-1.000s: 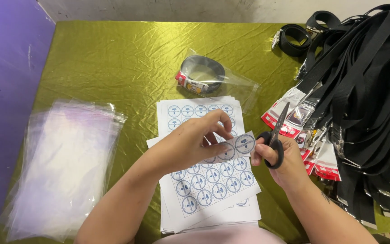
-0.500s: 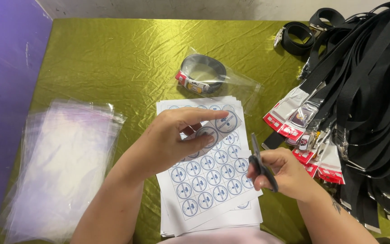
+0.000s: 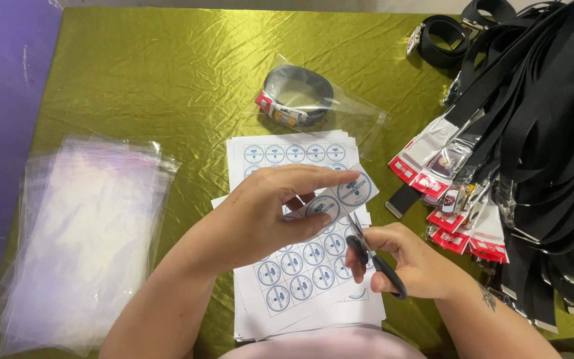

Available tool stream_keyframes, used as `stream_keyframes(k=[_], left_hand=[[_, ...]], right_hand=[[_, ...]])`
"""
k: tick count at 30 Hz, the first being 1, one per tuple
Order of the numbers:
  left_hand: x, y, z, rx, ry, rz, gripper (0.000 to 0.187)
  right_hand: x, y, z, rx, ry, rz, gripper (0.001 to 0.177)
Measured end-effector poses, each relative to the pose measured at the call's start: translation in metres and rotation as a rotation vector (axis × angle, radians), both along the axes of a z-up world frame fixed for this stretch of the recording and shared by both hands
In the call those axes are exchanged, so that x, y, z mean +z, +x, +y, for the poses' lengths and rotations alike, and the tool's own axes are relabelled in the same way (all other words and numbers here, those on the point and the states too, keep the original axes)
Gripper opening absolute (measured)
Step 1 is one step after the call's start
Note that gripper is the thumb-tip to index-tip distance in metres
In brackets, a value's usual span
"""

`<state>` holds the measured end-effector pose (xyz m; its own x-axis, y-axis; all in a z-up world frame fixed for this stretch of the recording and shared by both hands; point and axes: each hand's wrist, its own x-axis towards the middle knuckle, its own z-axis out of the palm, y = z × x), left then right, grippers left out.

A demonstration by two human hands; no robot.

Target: The person folds a black lanyard, places it into a clear plastic bag, and seals it. They then use scissors to cut circular stickers from a sheet and place one sticker inside the bag with the lanyard before setting the finished package aside.

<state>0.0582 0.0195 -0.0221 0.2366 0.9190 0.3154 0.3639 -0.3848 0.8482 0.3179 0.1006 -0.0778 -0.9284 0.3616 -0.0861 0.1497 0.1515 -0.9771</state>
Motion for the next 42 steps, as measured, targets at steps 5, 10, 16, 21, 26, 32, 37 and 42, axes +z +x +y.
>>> stream_keyframes(k=[5, 10, 16, 21, 26, 32, 37, 42], left_hand=[[-0.004, 0.004, 0.002, -0.042, -0.028, 0.025, 0.05], [-0.003, 0.005, 0.004, -0.065, -0.012, 0.022, 0.047], [-0.008, 0.005, 0.004, -0.103, 0.033, 0.03, 0.049], [-0.01, 0.005, 0.004, -0.107, 0.045, 0.02, 0.049], [-0.009, 0.005, 0.005, -0.103, 0.037, 0.028, 0.049], [-0.009, 0.006, 0.004, -0.088, 0.008, 0.009, 0.05], [-0.006, 0.006, 0.004, -0.1, 0.015, 0.015, 0.049], [-0.003, 0.005, 0.003, -0.1, 0.035, 0.019, 0.046]], right_hand=[[0.0, -0.001, 0.0, -0.001, 0.018, 0.006, 0.073], [-0.001, -0.001, 0.001, -0.003, 0.043, 0.004, 0.073], [-0.001, -0.001, 0.001, 0.007, 0.059, 0.008, 0.074], [-0.001, 0.0, 0.001, 0.006, 0.06, -0.005, 0.075], [0.0, -0.001, 0.001, 0.0, 0.047, 0.0, 0.073], [0.0, 0.0, 0.001, 0.004, 0.062, -0.002, 0.072], [0.005, -0.002, -0.001, -0.001, 0.039, -0.004, 0.068], [0.003, 0.0, 0.0, -0.019, 0.079, -0.026, 0.068]])
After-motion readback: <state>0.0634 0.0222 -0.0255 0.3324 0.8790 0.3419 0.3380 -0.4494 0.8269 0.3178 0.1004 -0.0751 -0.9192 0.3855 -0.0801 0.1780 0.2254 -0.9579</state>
